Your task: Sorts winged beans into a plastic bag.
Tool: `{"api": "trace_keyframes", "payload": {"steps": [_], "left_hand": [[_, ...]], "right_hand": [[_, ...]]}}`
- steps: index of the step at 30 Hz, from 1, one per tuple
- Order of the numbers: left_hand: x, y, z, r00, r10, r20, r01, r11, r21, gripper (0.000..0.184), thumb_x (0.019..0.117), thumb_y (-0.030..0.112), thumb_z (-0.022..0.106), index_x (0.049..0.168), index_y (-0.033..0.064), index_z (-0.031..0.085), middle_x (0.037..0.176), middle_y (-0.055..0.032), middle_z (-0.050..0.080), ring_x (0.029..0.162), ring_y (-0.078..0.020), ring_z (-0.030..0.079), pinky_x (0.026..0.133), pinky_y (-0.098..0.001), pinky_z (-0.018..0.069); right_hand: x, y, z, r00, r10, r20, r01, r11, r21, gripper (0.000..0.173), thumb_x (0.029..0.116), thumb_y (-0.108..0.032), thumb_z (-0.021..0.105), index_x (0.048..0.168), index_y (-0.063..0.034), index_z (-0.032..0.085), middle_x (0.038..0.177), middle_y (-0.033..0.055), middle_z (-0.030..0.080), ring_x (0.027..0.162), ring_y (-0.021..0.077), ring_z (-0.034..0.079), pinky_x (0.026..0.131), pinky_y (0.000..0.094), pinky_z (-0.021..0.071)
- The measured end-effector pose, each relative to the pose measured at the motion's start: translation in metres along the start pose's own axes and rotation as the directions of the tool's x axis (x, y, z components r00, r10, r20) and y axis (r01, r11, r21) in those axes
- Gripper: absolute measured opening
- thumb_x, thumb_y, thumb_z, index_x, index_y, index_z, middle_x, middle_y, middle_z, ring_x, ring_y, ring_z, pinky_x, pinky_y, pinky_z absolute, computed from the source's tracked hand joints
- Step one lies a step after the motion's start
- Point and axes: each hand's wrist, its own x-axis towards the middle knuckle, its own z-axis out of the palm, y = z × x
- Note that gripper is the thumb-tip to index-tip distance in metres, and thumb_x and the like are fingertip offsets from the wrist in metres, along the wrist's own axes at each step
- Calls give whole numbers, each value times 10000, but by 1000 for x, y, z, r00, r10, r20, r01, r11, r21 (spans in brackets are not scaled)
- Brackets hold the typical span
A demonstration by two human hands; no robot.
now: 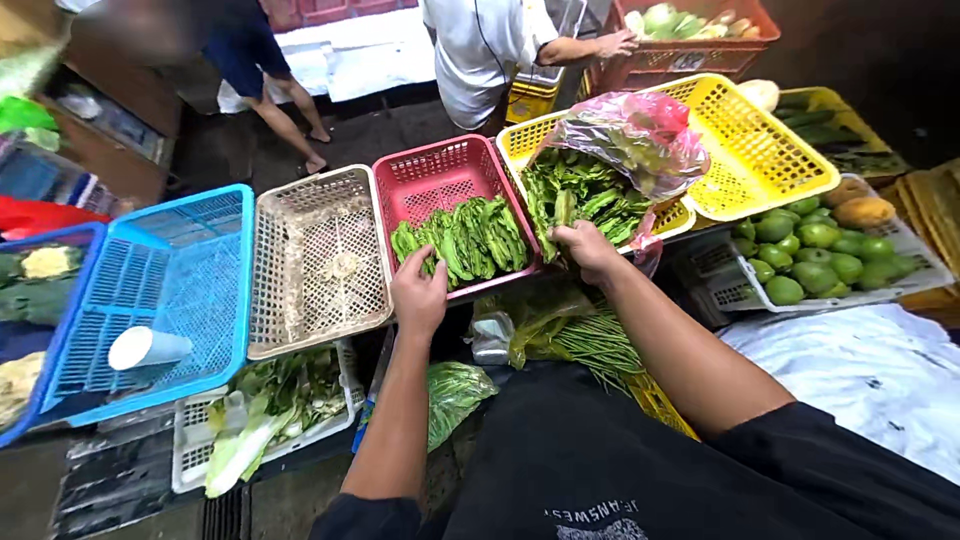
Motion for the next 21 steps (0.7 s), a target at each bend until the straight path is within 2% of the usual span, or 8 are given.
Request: {"api": "trace_keyframes", "payload": {"steps": [2, 3, 4, 7, 9, 13, 18, 21], "left_hand": [[39, 15, 19, 987, 73, 144, -86, 993, 83, 340, 990, 197, 635, 1299, 66, 684, 1271, -124, 698, 1101, -248, 695, 960, -485, 562], [61, 20, 31, 973, 53, 225, -84, 988, 133, 348, 1000, 230, 619, 1309, 84, 683, 1296, -110, 696, 1203, -261, 663, 1047, -517, 517], [80, 24, 44, 958, 10, 287, -68, 979, 192, 362, 1002, 266, 605, 1317, 105, 683, 1304, -101, 695, 1241, -275, 643, 1073, -548, 490], [114, 29, 70, 922, -108, 373, -7, 956, 294, 355, 1008, 275, 569, 1314, 136, 683, 1282, -117, 699, 1218, -324, 646, 1030, -608, 488], [126, 32, 74, 904, -153, 399, 8, 939, 343, 344, 984, 250, 570, 1288, 143, 689, 1222, -148, 709, 1166, -360, 661, 966, -641, 508], [132, 16, 81, 844, -245, 477, 26, 907, 420, 418, 937, 264, 663, 1325, 109, 664, 1202, -194, 704, 1154, -405, 655, 973, -671, 492], [132, 7, 72, 855, -280, 437, 161, 944, 289, 316, 914, 149, 666, 1222, 93, 709, 1163, -180, 713, 1108, -368, 674, 951, -639, 516], [129, 14, 48, 896, -283, 341, 270, 959, 87, 265, 908, 82, 677, 1170, 54, 704, 1121, -145, 715, 1032, -274, 687, 917, -531, 552]], "right_hand": [[-6, 3, 4, 1000, 20, -7, -20, 1000, -13, 183, 968, -207, 604, 1031, -34, 605, 820, 87, 671, 673, 181, 655, 597, 362, 562], [-10, 3, 6, 1000, 22, 1, -22, 1000, 19, 173, 969, -161, 584, 1057, -15, 613, 852, 107, 716, 711, 196, 698, 627, 367, 590], [-13, 4, 8, 1000, 17, 18, -18, 998, 61, 178, 974, -118, 560, 1096, 1, 606, 889, 127, 741, 752, 213, 727, 667, 378, 611], [-21, 13, 4, 998, -36, 46, 30, 992, 121, 229, 954, -37, 520, 1177, -19, 565, 902, 130, 727, 745, 212, 720, 680, 368, 615], [-27, 18, -6, 996, -42, 75, 32, 991, 133, 309, 984, -12, 499, 1293, -23, 517, 966, 135, 713, 803, 220, 719, 730, 373, 618], [-31, 31, -22, 997, 6, 81, -15, 994, 110, 232, 974, 11, 529, 1200, 5, 581, 916, 115, 707, 791, 188, 701, 744, 346, 604], [-18, 20, -16, 992, 43, 120, -55, 994, 92, 158, 1009, 6, 518, 1157, 26, 568, 894, 125, 715, 723, 202, 720, 707, 355, 630], [-7, 14, -13, 988, 34, 152, -60, 984, 171, 167, 1012, -22, 534, 1171, -5, 583, 851, 83, 687, 654, 166, 671, 642, 331, 609]]}}
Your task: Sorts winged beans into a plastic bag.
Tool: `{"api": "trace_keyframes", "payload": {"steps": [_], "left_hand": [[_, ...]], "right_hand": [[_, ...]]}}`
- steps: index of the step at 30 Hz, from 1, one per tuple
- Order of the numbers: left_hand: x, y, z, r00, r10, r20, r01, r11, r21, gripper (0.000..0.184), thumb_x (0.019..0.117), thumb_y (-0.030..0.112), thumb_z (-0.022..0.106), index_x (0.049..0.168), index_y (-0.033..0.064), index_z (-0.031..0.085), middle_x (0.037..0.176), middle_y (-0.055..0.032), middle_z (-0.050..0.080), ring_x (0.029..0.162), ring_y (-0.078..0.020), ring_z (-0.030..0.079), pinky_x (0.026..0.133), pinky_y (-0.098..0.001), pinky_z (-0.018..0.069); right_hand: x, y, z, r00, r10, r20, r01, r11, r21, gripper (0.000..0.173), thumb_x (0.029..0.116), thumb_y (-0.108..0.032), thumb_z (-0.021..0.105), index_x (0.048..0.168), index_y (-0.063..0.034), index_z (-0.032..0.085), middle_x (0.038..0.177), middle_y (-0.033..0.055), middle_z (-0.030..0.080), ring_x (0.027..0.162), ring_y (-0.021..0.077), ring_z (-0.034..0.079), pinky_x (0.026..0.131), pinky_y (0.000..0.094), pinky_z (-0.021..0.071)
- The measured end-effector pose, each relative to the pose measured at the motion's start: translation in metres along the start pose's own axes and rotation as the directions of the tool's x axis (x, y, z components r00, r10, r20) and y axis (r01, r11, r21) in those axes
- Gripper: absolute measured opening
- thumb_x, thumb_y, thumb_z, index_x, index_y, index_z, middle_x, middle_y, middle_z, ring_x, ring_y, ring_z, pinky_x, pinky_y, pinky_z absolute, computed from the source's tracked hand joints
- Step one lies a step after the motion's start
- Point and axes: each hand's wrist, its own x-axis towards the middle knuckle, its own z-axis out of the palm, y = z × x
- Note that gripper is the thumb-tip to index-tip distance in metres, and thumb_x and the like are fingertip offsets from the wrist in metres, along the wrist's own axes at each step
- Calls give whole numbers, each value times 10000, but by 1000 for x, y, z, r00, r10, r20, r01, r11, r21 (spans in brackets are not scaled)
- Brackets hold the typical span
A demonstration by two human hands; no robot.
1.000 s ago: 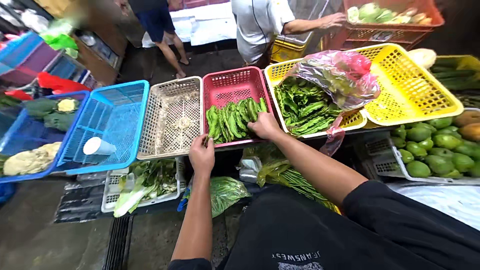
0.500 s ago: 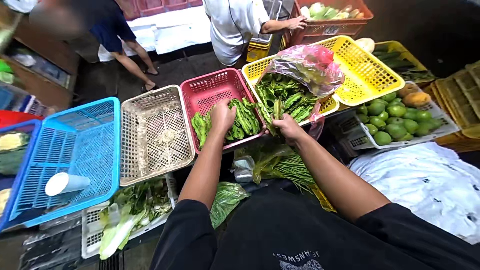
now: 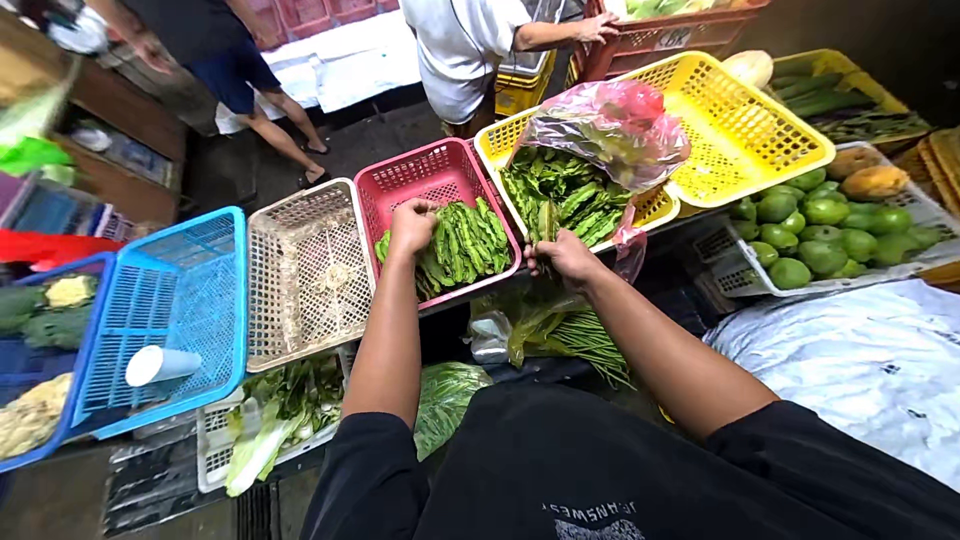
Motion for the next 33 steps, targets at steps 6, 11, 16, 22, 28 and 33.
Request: {"api": "trace_keyframes", "payload": {"steps": [6, 11, 16, 22, 28, 33], "left_hand": [[-77, 18, 12, 991, 61, -116, -105, 899, -424, 300, 913, 14, 661, 1212, 37, 642, 1057, -117, 667, 766, -182, 634, 650, -353, 562], [-166, 1, 111, 985, 59, -162, -137, 842, -522, 340, 916, 36, 654, 1255, 9, 637, 1176, -125, 699, 795, -175, 678, 711, -353, 593], [-217, -38, 152, 958, -161, -237, 24, 869, -494, 234, 891, 32, 700, 1121, -2, 671, 1051, -103, 714, 702, -149, 669, 615, -307, 591], [-265, -94, 153, 868, -450, -209, 176, 673, -719, 247, 896, -23, 671, 1138, -32, 618, 1006, -140, 694, 762, -164, 651, 646, -291, 544], [-366, -223, 153, 682, -713, -163, 518, 628, -580, 229, 947, 62, 653, 1167, -1, 664, 1023, -146, 702, 856, -216, 685, 805, -402, 580], [-468, -286, 126, 579, -787, -213, 525, 560, -640, 202, 948, 72, 671, 1139, 7, 684, 1002, -145, 723, 850, -229, 714, 809, -425, 600]], "right_hand": [[-8, 7, 12, 979, 19, 203, -27, 999, 38, 195, 1063, -169, 561, 1178, -14, 590, 894, 107, 706, 738, 206, 701, 696, 364, 618], [-44, 43, 21, 867, 83, 491, -63, 996, -57, 296, 971, -47, 626, 1250, 17, 547, 905, 117, 726, 729, 204, 713, 680, 348, 622], [-51, 88, 19, 779, 269, 566, -248, 962, -116, 322, 964, -47, 621, 1274, -7, 549, 1012, 118, 712, 813, 210, 720, 729, 368, 632], [-38, 144, 42, 733, 435, 522, -297, 896, -330, 259, 994, -43, 589, 1240, 25, 544, 919, 131, 725, 747, 224, 731, 721, 378, 636], [-39, 189, 68, 729, 652, 208, -374, 634, -677, 101, 1000, -146, 515, 1015, -52, 549, 700, 39, 555, 497, 136, 497, 459, 309, 466], [-69, 228, 189, 675, 692, 257, -167, 482, -860, 260, 983, -148, 588, 1183, 16, 567, 852, 106, 631, 653, 195, 618, 613, 383, 561]]}}
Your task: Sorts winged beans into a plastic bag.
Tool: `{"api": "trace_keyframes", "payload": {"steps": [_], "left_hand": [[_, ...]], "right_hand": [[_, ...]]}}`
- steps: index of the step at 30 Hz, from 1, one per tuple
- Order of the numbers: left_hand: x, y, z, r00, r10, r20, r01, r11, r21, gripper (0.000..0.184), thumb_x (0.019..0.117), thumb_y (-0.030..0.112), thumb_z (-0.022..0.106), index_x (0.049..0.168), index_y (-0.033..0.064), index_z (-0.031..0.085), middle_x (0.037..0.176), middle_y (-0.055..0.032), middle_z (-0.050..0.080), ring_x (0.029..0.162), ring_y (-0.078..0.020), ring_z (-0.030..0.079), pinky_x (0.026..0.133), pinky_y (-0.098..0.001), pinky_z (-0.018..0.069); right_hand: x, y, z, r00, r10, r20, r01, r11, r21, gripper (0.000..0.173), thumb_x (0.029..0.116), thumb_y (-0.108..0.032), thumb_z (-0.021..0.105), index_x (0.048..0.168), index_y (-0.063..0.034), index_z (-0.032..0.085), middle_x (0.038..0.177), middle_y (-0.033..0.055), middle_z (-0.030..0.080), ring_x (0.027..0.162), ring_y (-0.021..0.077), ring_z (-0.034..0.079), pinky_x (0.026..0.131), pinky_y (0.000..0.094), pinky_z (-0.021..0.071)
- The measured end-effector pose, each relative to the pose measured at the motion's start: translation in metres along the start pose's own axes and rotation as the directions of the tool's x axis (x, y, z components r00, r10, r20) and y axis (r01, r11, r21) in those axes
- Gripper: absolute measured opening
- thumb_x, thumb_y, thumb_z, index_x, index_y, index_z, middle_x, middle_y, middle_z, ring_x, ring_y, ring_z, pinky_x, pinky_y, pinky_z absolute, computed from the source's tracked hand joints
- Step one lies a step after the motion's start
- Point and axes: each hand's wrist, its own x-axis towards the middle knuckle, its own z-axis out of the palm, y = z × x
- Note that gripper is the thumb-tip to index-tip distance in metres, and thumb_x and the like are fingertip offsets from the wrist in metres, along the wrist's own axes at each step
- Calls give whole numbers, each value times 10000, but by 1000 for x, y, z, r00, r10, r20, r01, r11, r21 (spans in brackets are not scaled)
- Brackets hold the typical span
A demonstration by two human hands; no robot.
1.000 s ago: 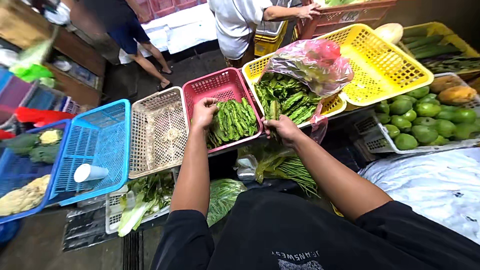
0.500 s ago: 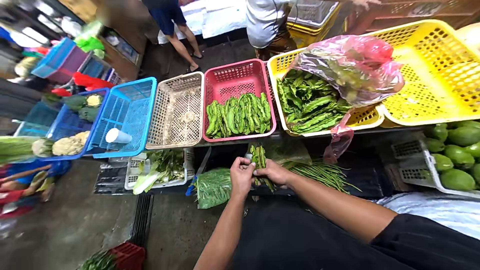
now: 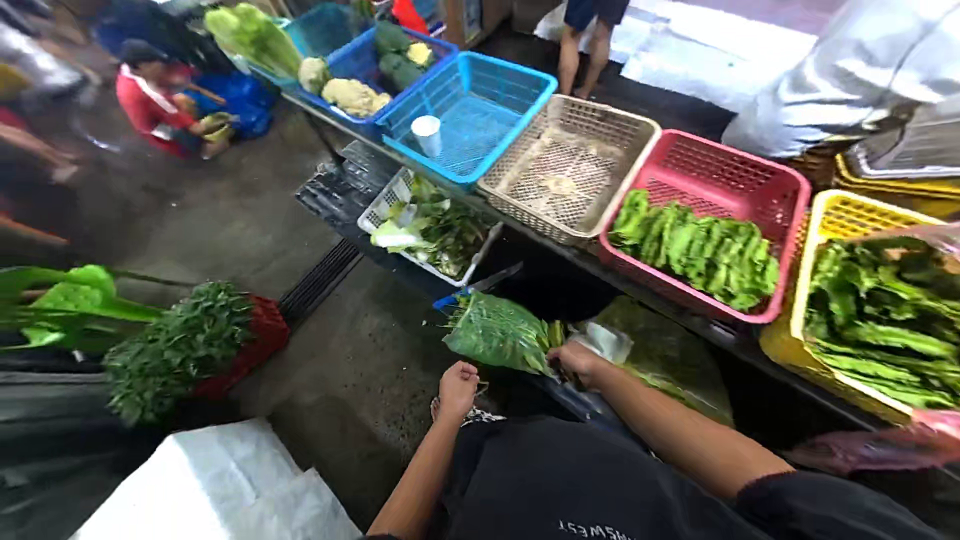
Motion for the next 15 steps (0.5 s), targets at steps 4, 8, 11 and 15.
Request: {"api": "trace_keyframes", "payload": {"steps": [4, 8, 11, 15], "left_hand": [[-6, -38, -88, 995, -62, -81, 43, 974, -224, 187, 937, 37, 700, 1114, -20, 672, 928, -142, 732, 735, -212, 712, 696, -385, 611], [2, -38, -168, 996, -54, -64, 45, 990, -130, 162, 931, 44, 708, 1085, 1, 683, 902, -117, 739, 737, -197, 708, 707, -382, 604], [28, -27, -222, 998, -43, -55, 44, 998, 32, 169, 935, 62, 696, 1099, 22, 693, 944, -113, 739, 789, -212, 713, 744, -411, 602], [60, 19, -255, 999, -13, 43, 15, 999, -42, 184, 927, 50, 705, 1104, 4, 685, 945, -112, 732, 780, -185, 693, 725, -360, 583]], "right_hand": [[19, -137, 78, 988, -156, -12, 156, 981, 114, 366, 1033, -248, 577, 1300, -1, 538, 984, 121, 671, 779, 212, 662, 696, 396, 576], [39, -237, 107, 905, -328, -271, 308, 944, -116, 734, 984, -419, 667, 1553, -71, 362, 1375, 253, 583, 1219, 401, 609, 987, 587, 523], [53, -234, 128, 903, -341, -263, 310, 939, -152, 621, 1008, -365, 641, 1509, -71, 421, 1355, 207, 615, 1177, 361, 641, 960, 558, 540], [36, -192, 175, 944, -312, 110, 322, 942, -94, 469, 1003, -200, 636, 1422, -35, 508, 1295, 191, 634, 1108, 321, 659, 891, 530, 565]]}}
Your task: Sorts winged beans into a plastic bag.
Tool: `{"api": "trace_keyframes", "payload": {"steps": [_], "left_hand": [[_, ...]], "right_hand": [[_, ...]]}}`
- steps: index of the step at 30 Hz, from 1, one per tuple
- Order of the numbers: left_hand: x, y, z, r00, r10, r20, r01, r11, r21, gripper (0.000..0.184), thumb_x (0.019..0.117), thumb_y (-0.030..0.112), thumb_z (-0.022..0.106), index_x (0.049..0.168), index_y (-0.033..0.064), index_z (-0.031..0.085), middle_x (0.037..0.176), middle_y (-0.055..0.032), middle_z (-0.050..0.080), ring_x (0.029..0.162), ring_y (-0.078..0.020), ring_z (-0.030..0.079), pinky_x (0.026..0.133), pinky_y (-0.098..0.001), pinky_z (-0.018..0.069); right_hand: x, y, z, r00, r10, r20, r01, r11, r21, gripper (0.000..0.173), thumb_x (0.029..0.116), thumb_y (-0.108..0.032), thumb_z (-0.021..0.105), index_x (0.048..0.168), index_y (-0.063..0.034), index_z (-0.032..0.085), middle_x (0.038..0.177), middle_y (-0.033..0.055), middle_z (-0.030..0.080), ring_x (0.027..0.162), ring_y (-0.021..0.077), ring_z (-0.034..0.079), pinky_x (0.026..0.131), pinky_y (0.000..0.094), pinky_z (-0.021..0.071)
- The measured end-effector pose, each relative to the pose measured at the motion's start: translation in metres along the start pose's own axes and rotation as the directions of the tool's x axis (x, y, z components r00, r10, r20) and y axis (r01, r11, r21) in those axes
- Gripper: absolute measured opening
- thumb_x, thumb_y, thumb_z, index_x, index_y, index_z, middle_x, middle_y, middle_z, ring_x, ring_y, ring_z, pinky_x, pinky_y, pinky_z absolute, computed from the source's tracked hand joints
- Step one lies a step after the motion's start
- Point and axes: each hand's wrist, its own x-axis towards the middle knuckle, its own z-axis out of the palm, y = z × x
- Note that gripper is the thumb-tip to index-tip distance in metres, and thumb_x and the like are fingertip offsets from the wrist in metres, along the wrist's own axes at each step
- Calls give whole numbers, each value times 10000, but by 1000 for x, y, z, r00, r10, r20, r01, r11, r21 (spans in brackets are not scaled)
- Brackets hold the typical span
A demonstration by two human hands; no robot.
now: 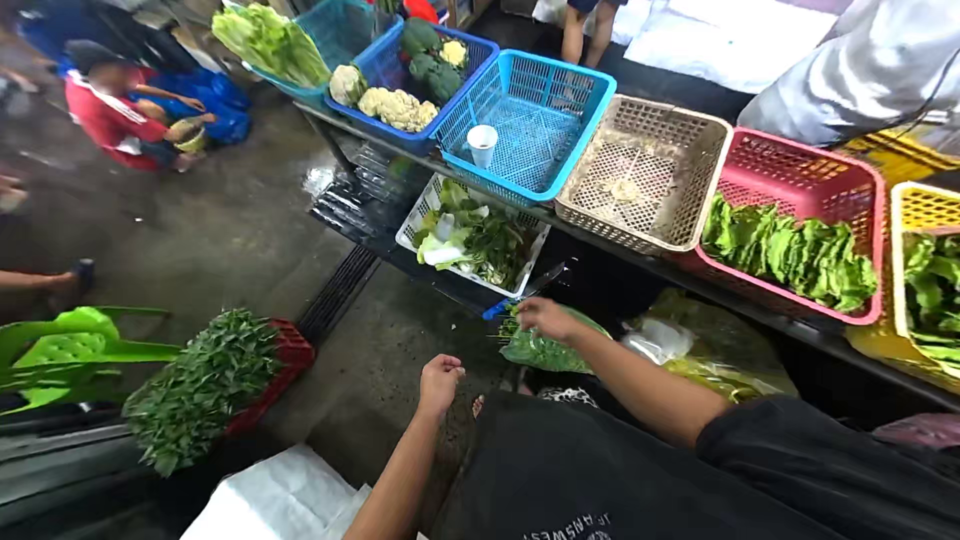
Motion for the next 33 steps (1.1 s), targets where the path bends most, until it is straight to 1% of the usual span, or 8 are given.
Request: {"api": "trace_keyframes", "payload": {"steps": [4, 8, 11, 18, 23, 29, 32, 33], "left_hand": [[19, 63, 20, 981, 135, 142, -104, 973, -208, 181, 934, 45, 679, 1103, -16, 671, 920, -101, 725, 769, -162, 683, 717, -332, 578], [45, 105, 21, 979, 200, 39, -163, 882, -442, 169, 913, -10, 681, 1076, -46, 657, 902, -126, 710, 737, -177, 670, 670, -330, 577], [62, 126, 1, 954, 276, 114, -189, 854, -485, 250, 879, -53, 675, 1127, -42, 649, 980, -125, 711, 815, -179, 676, 731, -335, 580], [125, 184, -53, 898, 380, 223, -382, 924, -39, 248, 873, 0, 698, 1118, 30, 713, 1037, -75, 733, 906, -151, 714, 851, -342, 608], [183, 283, -142, 842, 513, 167, -539, 818, 202, 191, 951, 61, 655, 1126, 17, 719, 1068, -100, 737, 965, -169, 719, 897, -361, 602], [318, 484, -312, 609, 781, -136, -596, 564, 571, 287, 1030, 211, 611, 1234, 22, 682, 1191, -179, 711, 1118, -301, 689, 1023, -536, 531], [360, 542, -354, 201, 965, -168, -747, 262, 611, 396, 998, 255, 647, 1270, -32, 633, 1203, -254, 679, 1088, -326, 688, 946, -473, 575], [327, 569, -328, 273, 945, -179, -768, 326, 551, 394, 996, 176, 646, 1287, -85, 600, 1252, -280, 648, 1144, -321, 657, 997, -446, 543]], "right_hand": [[3, -23, 39, 901, -135, 411, 156, 988, -18, 624, 942, -167, 698, 1489, -41, 426, 1366, 177, 603, 1157, 268, 646, 958, 472, 552], [32, -58, 34, 916, -159, 367, 175, 985, -11, 366, 952, -173, 691, 1251, 17, 597, 1057, 150, 673, 875, 217, 680, 827, 421, 589], [44, -92, 15, 926, -134, 352, 167, 984, -64, 341, 959, -157, 699, 1238, 11, 602, 1060, 148, 676, 858, 217, 692, 820, 411, 601], [84, -147, 6, 949, -259, 178, 218, 951, 221, 317, 942, -102, 681, 1237, -7, 614, 936, 105, 688, 829, 207, 696, 815, 406, 608], [112, -174, 0, 991, -124, -50, 134, 925, 355, 461, 1000, -166, 652, 1414, -33, 499, 1256, 155, 658, 1087, 273, 682, 912, 463, 587], [106, -120, -3, 940, 151, -305, 30, 857, 514, 345, 1046, -173, 575, 1344, -1, 553, 1182, 189, 688, 1000, 299, 696, 851, 483, 579], [84, -65, 8, 866, 311, -392, -30, 815, 579, 347, 1061, -220, 551, 1335, -7, 565, 1205, 190, 666, 1011, 298, 676, 861, 494, 560], [72, -43, 10, 831, 361, -424, -49, 806, 590, 377, 1068, -245, 542, 1356, -3, 564, 1227, 206, 655, 1044, 315, 666, 900, 511, 547]]}}
